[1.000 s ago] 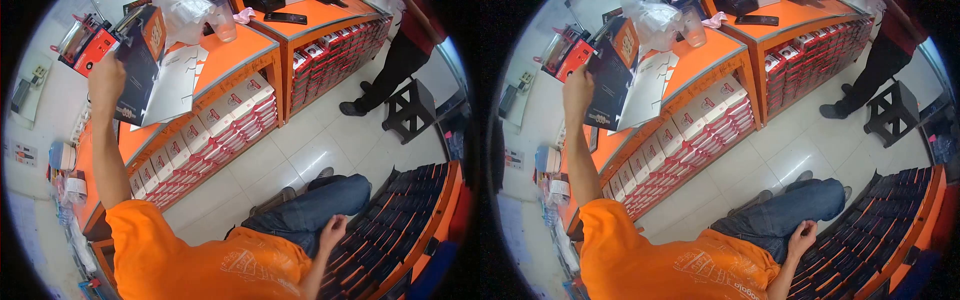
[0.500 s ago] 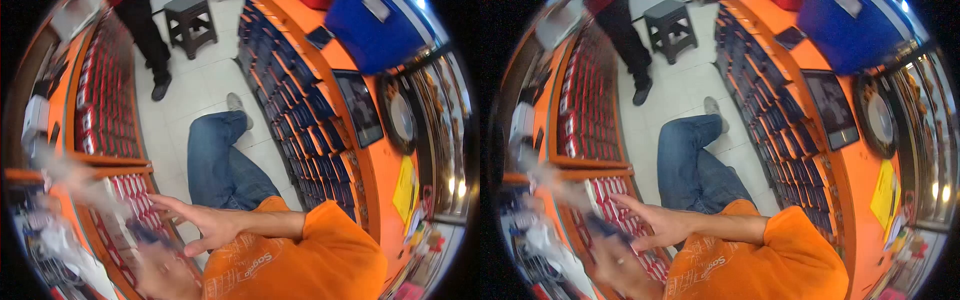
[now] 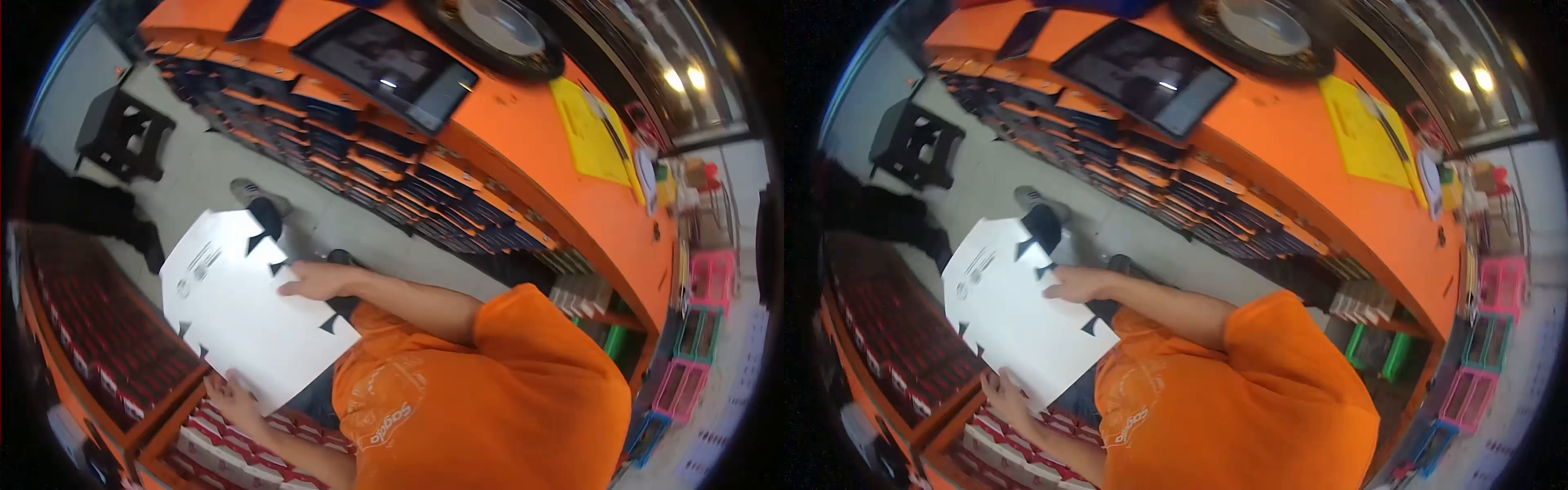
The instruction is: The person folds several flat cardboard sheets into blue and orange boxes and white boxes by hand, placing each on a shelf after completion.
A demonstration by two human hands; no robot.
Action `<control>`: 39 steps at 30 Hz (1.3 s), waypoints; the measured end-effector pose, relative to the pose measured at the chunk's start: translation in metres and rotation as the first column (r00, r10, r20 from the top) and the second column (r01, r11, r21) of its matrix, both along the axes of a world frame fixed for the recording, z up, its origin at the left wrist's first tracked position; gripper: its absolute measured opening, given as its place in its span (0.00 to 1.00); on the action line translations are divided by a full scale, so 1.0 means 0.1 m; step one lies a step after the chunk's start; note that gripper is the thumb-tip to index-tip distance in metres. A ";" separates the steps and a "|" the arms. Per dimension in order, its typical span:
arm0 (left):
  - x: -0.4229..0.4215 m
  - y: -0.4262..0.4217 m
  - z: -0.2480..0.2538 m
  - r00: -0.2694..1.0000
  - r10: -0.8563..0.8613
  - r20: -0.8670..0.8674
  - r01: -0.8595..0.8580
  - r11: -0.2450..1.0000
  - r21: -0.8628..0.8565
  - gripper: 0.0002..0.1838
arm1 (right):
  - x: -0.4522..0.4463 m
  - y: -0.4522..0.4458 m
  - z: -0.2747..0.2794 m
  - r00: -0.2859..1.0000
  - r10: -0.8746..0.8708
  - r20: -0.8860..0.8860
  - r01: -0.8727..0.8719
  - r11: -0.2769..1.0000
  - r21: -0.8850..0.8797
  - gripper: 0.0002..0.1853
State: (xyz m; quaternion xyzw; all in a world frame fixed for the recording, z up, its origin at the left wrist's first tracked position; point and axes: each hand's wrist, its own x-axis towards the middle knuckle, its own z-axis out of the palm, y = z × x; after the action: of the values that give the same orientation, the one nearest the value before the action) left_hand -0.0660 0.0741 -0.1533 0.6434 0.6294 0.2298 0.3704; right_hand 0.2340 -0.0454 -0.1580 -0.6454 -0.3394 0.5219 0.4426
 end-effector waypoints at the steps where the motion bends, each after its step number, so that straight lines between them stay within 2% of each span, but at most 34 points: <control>1: -0.25 0.20 -0.09 0.988 -0.075 0.132 0.093 0.986 -0.136 0.29 | 0.05 0.06 0.09 0.987 0.042 -0.153 -0.046 0.999 -0.021 0.19; 2: -0.46 0.36 -0.14 0.957 -0.125 0.263 0.194 0.946 -0.258 0.30 | -0.02 0.17 -0.09 0.959 -0.041 -0.280 0.057 0.997 0.048 0.18; 3: -0.56 0.45 -0.17 0.952 -0.154 0.263 0.223 0.940 -0.259 0.30 | 0.04 0.24 -0.09 0.964 0.077 -0.254 -0.065 0.996 0.057 0.17; 5: -0.72 0.58 -0.14 0.996 -0.010 0.085 0.032 0.964 -0.264 0.30 | -0.15 0.43 -0.08 0.992 0.088 0.086 -0.089 0.996 0.008 0.20; 6: -0.72 0.55 -0.10 0.997 -0.009 0.076 0.028 0.966 -0.257 0.30 | -0.27 0.54 -0.03 0.966 0.118 0.229 -0.124 0.992 0.009 0.23; 8: -0.70 0.30 -0.02 0.969 0.163 0.183 -0.098 0.942 -0.320 0.30 | -0.54 0.57 0.23 0.992 0.049 0.114 -0.032 0.988 -0.149 0.29; 9: -0.63 0.11 0.03 0.938 0.252 0.239 -0.156 0.921 -0.356 0.30 | -0.69 0.58 0.26 0.956 0.029 0.292 0.004 0.993 -0.114 0.33; 10: -0.34 -0.15 0.23 0.853 0.373 0.365 -0.196 0.877 -0.439 0.31 | -0.81 0.60 0.22 0.954 0.044 0.295 -0.013 0.994 -0.106 0.33; 12: -0.21 -0.37 0.39 0.779 0.451 0.436 -0.155 0.812 -0.563 0.30 | -0.97 0.61 0.06 0.868 -0.090 0.488 0.133 0.990 -0.055 0.34; 13: -0.20 -0.39 0.35 0.772 0.462 0.437 -0.168 0.811 -0.561 0.30 | -1.00 0.63 -0.02 0.870 -0.077 0.487 0.117 0.992 -0.052 0.34; 15: -0.15 -0.46 0.31 0.831 0.465 0.304 -0.255 0.805 -0.535 0.30 | -1.08 0.64 -0.08 0.770 -0.146 0.621 0.158 0.987 0.036 0.38; 16: -0.13 -0.48 0.33 0.822 0.482 0.302 -0.276 0.802 -0.530 0.30 | -1.13 0.66 -0.11 0.714 -0.182 0.676 0.168 0.982 0.087 0.39; 18: 0.13 -0.48 0.51 0.897 0.380 0.225 -0.249 0.856 -0.452 0.31 | -1.04 0.61 0.12 0.767 -0.110 0.632 0.099 0.994 0.052 0.40; 20: 0.15 -0.41 0.44 0.992 0.123 0.002 -0.119 0.966 -0.230 0.35 | -0.95 0.54 0.35 0.928 -0.023 0.371 0.082 0.986 -0.143 0.38; 22: 0.34 -0.37 0.65 0.987 -0.105 -0.120 0.085 0.983 -0.161 0.39 | -0.99 0.36 0.45 0.988 -0.127 0.087 0.139 0.979 -0.146 0.32; 23: 0.31 -0.38 0.49 0.946 -0.152 -0.286 0.159 0.987 0.001 0.41 | -1.06 0.25 0.32 0.981 -0.189 0.051 0.186 0.981 0.060 0.27; 24: 0.46 -0.36 0.53 0.942 -0.137 -0.306 0.098 0.986 -0.138 0.43 | -1.05 0.17 0.47 0.975 -0.221 -0.024 0.222 0.974 0.049 0.24; 25: 0.56 -0.38 0.42 0.954 -0.085 -0.287 0.065 0.995 -0.077 0.43 | -1.06 0.14 0.40 0.972 -0.230 -0.046 0.233 0.971 0.055 0.25; 26: 0.70 -0.36 0.35 0.898 -0.062 -0.435 0.022 0.995 -0.096 0.44 | -1.02 0.14 0.28 0.962 -0.266 -0.058 0.270 0.961 0.062 0.27; 27: 0.73 -0.37 0.30 0.874 -0.050 -0.484 0.014 0.997 -0.079 0.46 | -0.95 0.15 0.18 0.947 -0.270 -0.176 0.263 0.963 -0.065 0.27; 28: 0.74 -0.37 0.31 0.869 -0.052 -0.492 0.002 0.995 -0.101 0.48 | -0.88 0.17 0.08 0.913 -0.299 -0.276 0.252 0.948 -0.194 0.27; 29: 0.71 -0.38 0.30 0.879 -0.066 -0.472 0.025 0.995 -0.091 0.48 | -0.83 0.19 0.04 0.918 -0.279 -0.280 0.234 0.954 -0.186 0.27; 31: 0.55 -0.41 0.21 0.893 -0.060 -0.445 0.031 0.997 -0.072 0.47 | -0.74 0.24 0.02 0.780 -0.465 -0.420 0.382 0.884 -0.270 0.28; 32: 0.36 -0.35 0.14 0.985 0.026 -0.172 -0.059 0.979 -0.193 0.44 | -0.66 0.29 0.05 0.786 -0.452 -0.422 0.372 0.891 -0.261 0.28; 33: 0.15 -0.29 0.08 0.985 0.137 0.101 -0.097 0.939 -0.329 0.41 | -0.55 0.33 0.10 0.798 -0.412 -0.439 0.367 0.911 -0.188 0.29; 34: -0.03 -0.22 0.08 0.898 0.269 0.349 -0.083 0.882 -0.464 0.38 | -0.46 0.37 0.13 0.810 -0.375 -0.451 0.364 0.924 -0.113 0.30; 35: -0.14 -0.09 0.15 0.677 0.423 0.603 0.019 0.808 -0.589 0.35 | -0.40 0.40 0.02 0.821 -0.289 -0.492 0.336 0.942 0.009 0.30; 36: -0.19 0.08 0.22 0.364 0.571 0.736 0.169 0.737 -0.655 0.32 | -0.38 0.47 0.08 0.822 -0.287 -0.492 0.340 0.940 0.019 0.30; 37: -0.18 0.23 0.18 0.363 0.563 0.743 0.170 0.743 -0.647 0.32 | -0.36 0.53 0.17 0.928 -0.195 -0.316 0.220 0.974 0.046 0.32; 38: -0.15 0.37 0.16 0.398 0.526 0.751 0.070 0.799 -0.597 0.29 | -0.37 0.56 0.23 0.987 -0.090 -0.131 0.097 0.994 0.043 0.34; 39: -0.14 0.46 0.15 0.439 0.487 0.755 -0.022 0.846 -0.533 0.26 | -0.45 0.57 0.23 0.986 -0.097 -0.134 0.104 0.993 0.050 0.34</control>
State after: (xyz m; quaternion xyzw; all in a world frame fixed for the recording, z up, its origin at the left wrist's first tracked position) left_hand -0.0796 0.1198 -0.1386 0.2258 0.4793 0.4266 0.7330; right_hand 0.1885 0.0114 -0.1351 -0.6132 -0.2913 0.5303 0.5079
